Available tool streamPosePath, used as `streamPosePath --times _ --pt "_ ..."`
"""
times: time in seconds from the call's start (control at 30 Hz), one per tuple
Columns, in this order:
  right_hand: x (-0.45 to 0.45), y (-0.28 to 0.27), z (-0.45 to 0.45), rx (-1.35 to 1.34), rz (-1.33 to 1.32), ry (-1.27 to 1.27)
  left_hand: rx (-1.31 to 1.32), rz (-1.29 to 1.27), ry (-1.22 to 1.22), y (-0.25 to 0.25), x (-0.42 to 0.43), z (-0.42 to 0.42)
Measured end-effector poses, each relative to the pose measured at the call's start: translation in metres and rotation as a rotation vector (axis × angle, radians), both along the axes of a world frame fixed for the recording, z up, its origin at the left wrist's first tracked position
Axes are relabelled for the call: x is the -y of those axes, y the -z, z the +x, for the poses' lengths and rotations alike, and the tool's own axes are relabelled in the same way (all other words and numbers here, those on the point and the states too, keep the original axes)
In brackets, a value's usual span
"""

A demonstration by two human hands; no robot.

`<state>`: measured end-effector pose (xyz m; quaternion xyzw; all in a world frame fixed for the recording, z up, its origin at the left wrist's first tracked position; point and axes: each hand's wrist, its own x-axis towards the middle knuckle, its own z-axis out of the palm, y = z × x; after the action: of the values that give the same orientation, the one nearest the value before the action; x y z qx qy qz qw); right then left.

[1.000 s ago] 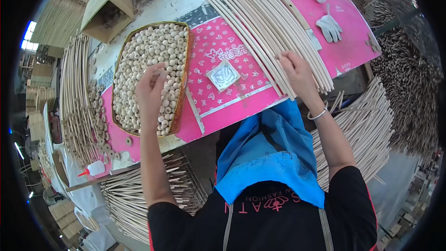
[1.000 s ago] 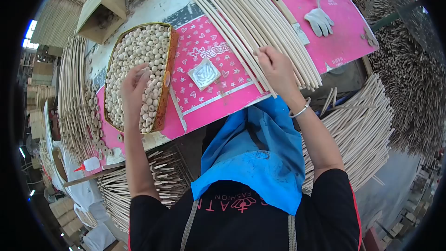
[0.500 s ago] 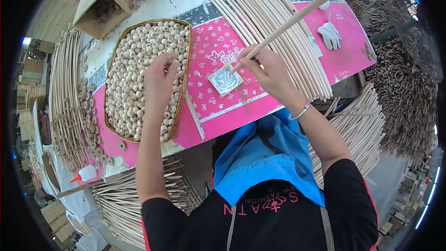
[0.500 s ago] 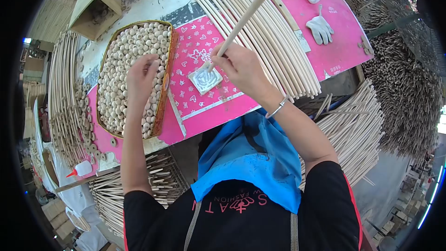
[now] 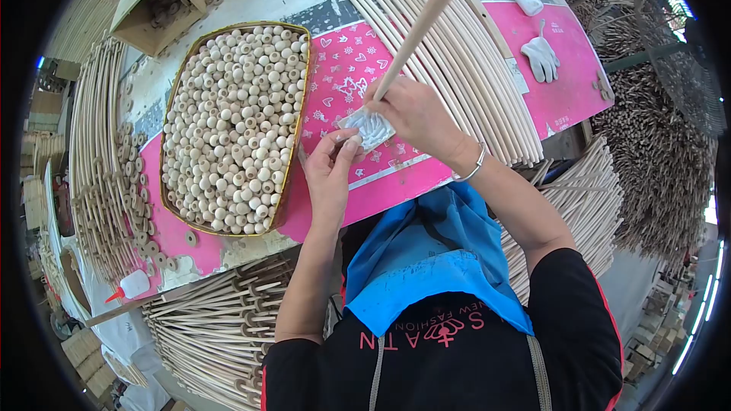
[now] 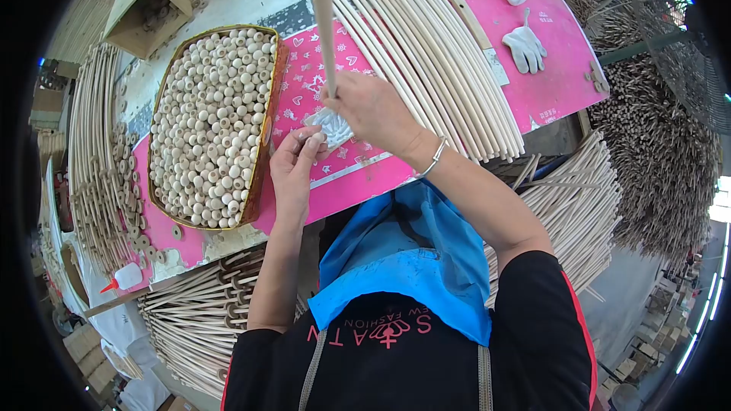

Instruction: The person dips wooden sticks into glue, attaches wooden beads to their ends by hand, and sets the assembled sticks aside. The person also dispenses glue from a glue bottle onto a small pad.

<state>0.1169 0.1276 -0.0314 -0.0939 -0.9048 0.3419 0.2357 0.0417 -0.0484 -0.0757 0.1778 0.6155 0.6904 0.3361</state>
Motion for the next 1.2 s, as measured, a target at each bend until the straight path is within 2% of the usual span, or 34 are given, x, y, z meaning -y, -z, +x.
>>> streamPosePath --times 0.13,0.3,0.4,0.5,0.63,0.8,0.93,1.03,1.2 --pt "0.007 -0.001 -0.002 0.043 -0.037 -0.063 0.007 -0.004 -0.011 -0.002 -0.003 0.001" --pt "0.010 -0.001 0.005 0.079 -0.089 -0.138 0.227 0.135 -0.047 0.003 0.001 0.000" --pt "0.004 -0.001 0.015 0.065 -0.139 -0.143 0.264 0.133 -0.042 0.006 0.002 -0.002" --pt "-0.006 -0.007 0.020 0.067 -0.441 -0.033 0.241 0.097 -0.045 0.005 0.002 -0.003" --pt "-0.015 -0.017 0.035 -0.099 -0.611 0.084 0.259 0.148 -0.060 -0.006 0.002 -0.001" --pt "-0.009 -0.020 0.049 -0.221 -0.820 0.094 0.446 0.233 0.014 -0.014 -0.003 0.008" --pt "-0.003 -0.016 0.059 -0.299 -0.982 0.126 0.479 0.311 0.049 -0.029 -0.007 0.015" --pt "-0.001 -0.020 0.066 -0.414 -1.231 0.081 0.469 0.343 0.064 -0.039 -0.006 0.020" --pt "-0.006 -0.020 0.071 -0.403 -1.245 0.042 0.467 0.380 0.082 -0.057 -0.006 0.027"
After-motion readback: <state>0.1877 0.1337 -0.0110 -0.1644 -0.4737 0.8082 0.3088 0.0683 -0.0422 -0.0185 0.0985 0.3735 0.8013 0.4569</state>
